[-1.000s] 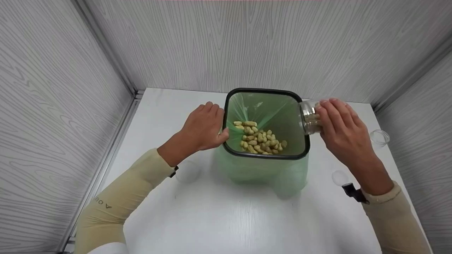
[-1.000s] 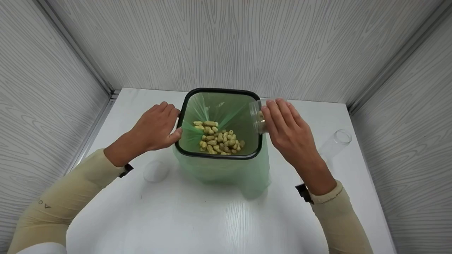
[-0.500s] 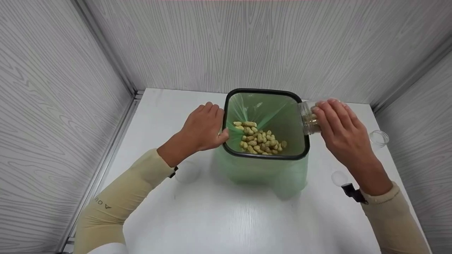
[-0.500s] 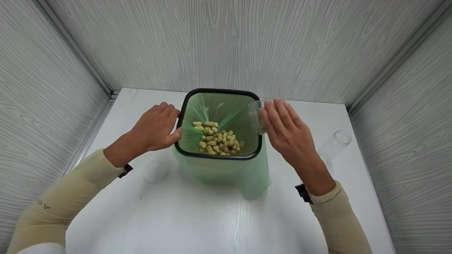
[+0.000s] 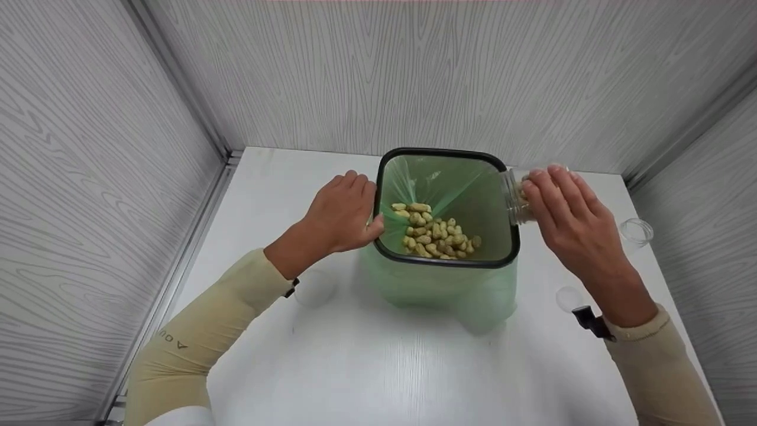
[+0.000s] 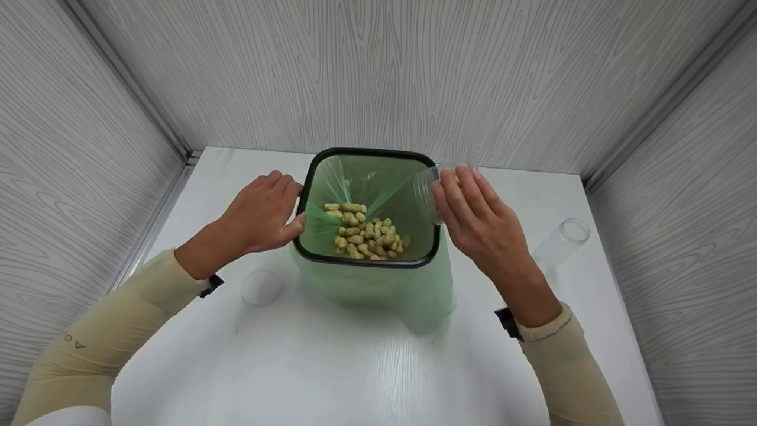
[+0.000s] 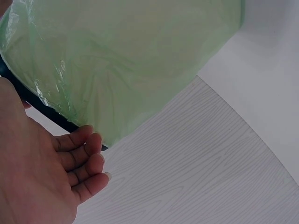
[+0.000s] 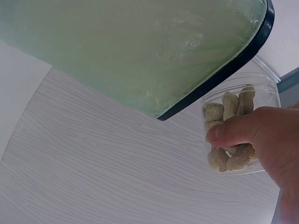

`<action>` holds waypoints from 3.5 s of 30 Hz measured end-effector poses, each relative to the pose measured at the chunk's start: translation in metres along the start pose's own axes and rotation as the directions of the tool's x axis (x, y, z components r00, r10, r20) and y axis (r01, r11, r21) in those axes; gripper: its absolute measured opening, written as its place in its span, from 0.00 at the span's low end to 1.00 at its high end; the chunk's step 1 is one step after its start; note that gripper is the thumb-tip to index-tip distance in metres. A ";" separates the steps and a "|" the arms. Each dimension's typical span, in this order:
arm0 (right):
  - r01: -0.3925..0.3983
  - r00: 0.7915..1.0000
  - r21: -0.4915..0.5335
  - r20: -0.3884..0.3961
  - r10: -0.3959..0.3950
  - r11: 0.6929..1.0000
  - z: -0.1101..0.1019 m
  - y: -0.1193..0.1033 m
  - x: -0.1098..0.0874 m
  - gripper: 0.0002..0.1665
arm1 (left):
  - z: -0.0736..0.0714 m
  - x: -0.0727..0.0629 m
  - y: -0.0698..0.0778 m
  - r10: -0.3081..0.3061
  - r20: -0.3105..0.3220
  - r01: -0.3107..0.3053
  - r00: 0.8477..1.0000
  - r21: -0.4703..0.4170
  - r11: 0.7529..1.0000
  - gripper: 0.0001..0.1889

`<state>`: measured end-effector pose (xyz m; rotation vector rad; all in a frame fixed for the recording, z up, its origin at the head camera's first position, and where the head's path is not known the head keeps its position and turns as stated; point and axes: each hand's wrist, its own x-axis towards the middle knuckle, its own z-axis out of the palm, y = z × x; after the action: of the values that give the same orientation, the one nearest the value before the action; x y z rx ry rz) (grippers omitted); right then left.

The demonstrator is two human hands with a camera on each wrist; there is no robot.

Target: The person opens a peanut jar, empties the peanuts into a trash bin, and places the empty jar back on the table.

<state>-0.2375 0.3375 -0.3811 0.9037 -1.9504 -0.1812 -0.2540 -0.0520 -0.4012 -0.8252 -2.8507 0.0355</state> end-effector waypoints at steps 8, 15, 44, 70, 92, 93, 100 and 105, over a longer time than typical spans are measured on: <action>-0.003 1.000 0.017 -0.023 0.003 1.000 0.001 0.000 -0.001 0.27 | 0.001 0.001 0.000 0.003 -0.003 -0.003 1.000 -0.002 1.000 0.26; -0.007 1.000 0.031 -0.011 0.007 0.999 0.000 0.000 -0.001 0.26 | 0.001 0.000 0.000 0.002 -0.014 -0.002 1.000 -0.008 1.000 0.26; -0.011 0.983 0.012 -0.183 0.013 1.000 0.002 -0.011 0.014 0.19 | 0.002 0.000 -0.001 0.002 -0.020 -0.002 1.000 -0.002 1.000 0.26; 0.149 0.983 -0.037 -0.103 -0.152 0.988 0.002 -0.003 0.010 0.23 | 0.001 0.000 -0.001 -0.001 -0.014 0.001 1.000 0.004 1.000 0.26; -0.004 0.990 0.013 -0.141 0.006 1.000 -0.004 -0.005 0.008 0.18 | 0.003 0.002 -0.002 0.007 -0.019 -0.007 1.000 -0.016 1.000 0.25; -0.016 0.989 0.019 -0.143 0.019 1.000 -0.004 -0.005 0.008 0.18 | 0.003 0.002 -0.002 0.005 -0.017 -0.006 1.000 -0.017 1.000 0.25; -0.104 0.981 0.038 -0.158 0.109 0.994 -0.002 -0.004 0.004 0.25 | 0.002 0.003 -0.001 0.001 -0.014 -0.001 1.000 -0.023 1.000 0.26; -0.138 0.980 0.058 -0.137 0.145 0.989 -0.004 -0.002 0.000 0.24 | 0.002 0.002 -0.001 -0.005 -0.005 0.004 1.000 -0.033 0.999 0.25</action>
<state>-0.2336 0.3370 -0.3803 0.7831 -1.8851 0.0129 -0.2565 -0.0516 -0.4024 -0.8239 -2.8554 -0.0140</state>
